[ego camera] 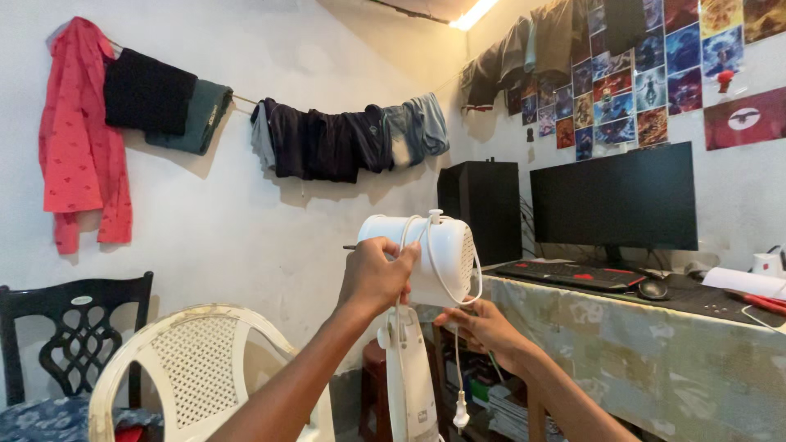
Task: The person uses a screwdriver to remove screws from the neck of a white standing fan, detaches the head, and then reattaches it. They also briefly handle a power adapter on a nearby desk.
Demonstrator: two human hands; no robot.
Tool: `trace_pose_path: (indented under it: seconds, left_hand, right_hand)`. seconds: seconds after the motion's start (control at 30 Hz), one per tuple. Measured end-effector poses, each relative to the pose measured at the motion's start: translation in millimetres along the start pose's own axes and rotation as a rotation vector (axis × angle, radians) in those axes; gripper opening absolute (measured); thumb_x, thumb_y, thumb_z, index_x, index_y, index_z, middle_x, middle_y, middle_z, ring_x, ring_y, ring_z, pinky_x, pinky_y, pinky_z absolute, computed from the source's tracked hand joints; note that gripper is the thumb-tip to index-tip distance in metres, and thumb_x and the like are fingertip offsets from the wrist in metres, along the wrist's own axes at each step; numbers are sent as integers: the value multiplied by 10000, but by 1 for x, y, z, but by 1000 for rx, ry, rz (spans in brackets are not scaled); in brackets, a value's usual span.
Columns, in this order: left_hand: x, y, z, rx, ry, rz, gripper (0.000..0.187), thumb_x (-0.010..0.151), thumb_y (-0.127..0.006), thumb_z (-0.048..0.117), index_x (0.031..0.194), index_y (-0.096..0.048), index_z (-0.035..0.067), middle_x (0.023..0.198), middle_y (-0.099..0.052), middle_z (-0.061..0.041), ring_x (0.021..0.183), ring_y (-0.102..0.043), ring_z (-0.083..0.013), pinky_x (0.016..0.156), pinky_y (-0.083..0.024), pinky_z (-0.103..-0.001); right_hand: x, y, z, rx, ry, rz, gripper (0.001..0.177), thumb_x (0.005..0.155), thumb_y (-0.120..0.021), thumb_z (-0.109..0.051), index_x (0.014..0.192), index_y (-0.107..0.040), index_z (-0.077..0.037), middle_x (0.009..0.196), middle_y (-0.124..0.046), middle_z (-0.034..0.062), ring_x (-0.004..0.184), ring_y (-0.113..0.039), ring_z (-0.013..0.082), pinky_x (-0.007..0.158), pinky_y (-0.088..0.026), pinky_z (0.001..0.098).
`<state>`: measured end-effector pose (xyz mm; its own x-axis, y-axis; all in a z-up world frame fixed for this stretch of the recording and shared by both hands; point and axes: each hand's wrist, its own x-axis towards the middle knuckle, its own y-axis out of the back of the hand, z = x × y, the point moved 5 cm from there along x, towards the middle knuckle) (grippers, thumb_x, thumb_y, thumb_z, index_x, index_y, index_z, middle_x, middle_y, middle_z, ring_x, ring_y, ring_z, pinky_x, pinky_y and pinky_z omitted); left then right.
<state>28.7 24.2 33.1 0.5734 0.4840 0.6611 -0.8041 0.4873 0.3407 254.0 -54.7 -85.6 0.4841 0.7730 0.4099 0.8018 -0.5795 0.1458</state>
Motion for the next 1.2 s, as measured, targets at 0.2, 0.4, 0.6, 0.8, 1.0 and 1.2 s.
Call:
trace_pose_path:
  seconds: [0.2, 0.4, 0.6, 0.8, 1.0, 1.2]
  left_hand:
    - [14, 17, 8, 295, -21, -124, 353, 928, -651, 385, 838, -745, 58, 667, -773, -45, 539, -694, -135, 570, -545, -275]
    - [20, 26, -16, -8, 7, -341, 286, 928, -612, 291, 987, -690, 22, 763, -793, -71, 558, -697, -112, 546, -556, -285]
    - [24, 27, -26, -41, -44, -161, 335, 952, -613, 339, 872, -733, 37, 647, -739, -95, 497, -650, -136, 496, -531, -300]
    - [43, 11, -17, 101, -90, -198, 396, 970, -589, 292, 781, -700, -38, 641, -747, -105, 490, -695, -173, 488, -565, -316]
    - [56, 12, -29, 30, -71, -394, 331, 997, -507, 276, 848, -642, 13, 693, -722, -89, 531, -675, -184, 515, -550, -348]
    - [39, 25, -37, -125, 7, -391, 275, 994, -527, 307, 919, -615, 57, 708, -673, -52, 613, -648, -163, 560, -532, -334]
  right_hand:
    - [37, 78, -55, -153, 156, 335, 278, 1032, -551, -326, 953, -740, -139, 709, -599, 23, 506, -479, 95, 455, -401, 268]
    - [7, 93, -213, -369, 743, 355, 282, 1061, -588, -238, 1239, -743, -84, 865, -719, 41, 642, -513, -7, 542, -378, 148]
    - [-72, 52, -225, -329, 502, -242, 361, 1005, -608, -196, 1296, -716, -13, 811, -716, 75, 493, -368, 14, 421, -285, 214]
    - [3, 43, -256, -73, 318, 191, 313, 1059, -505, -260, 1171, -678, -24, 882, -708, 87, 428, -290, 52, 408, -223, 246]
    - [45, 7, -280, -130, 294, -36, 271, 1091, -469, -244, 1162, -670, -75, 808, -692, -45, 484, -371, 7, 428, -306, 188]
    - [10, 29, -223, -358, -47, -829, 173, 1066, -581, -153, 990, -690, -41, 660, -588, -16, 449, -346, 9, 373, -250, 190]
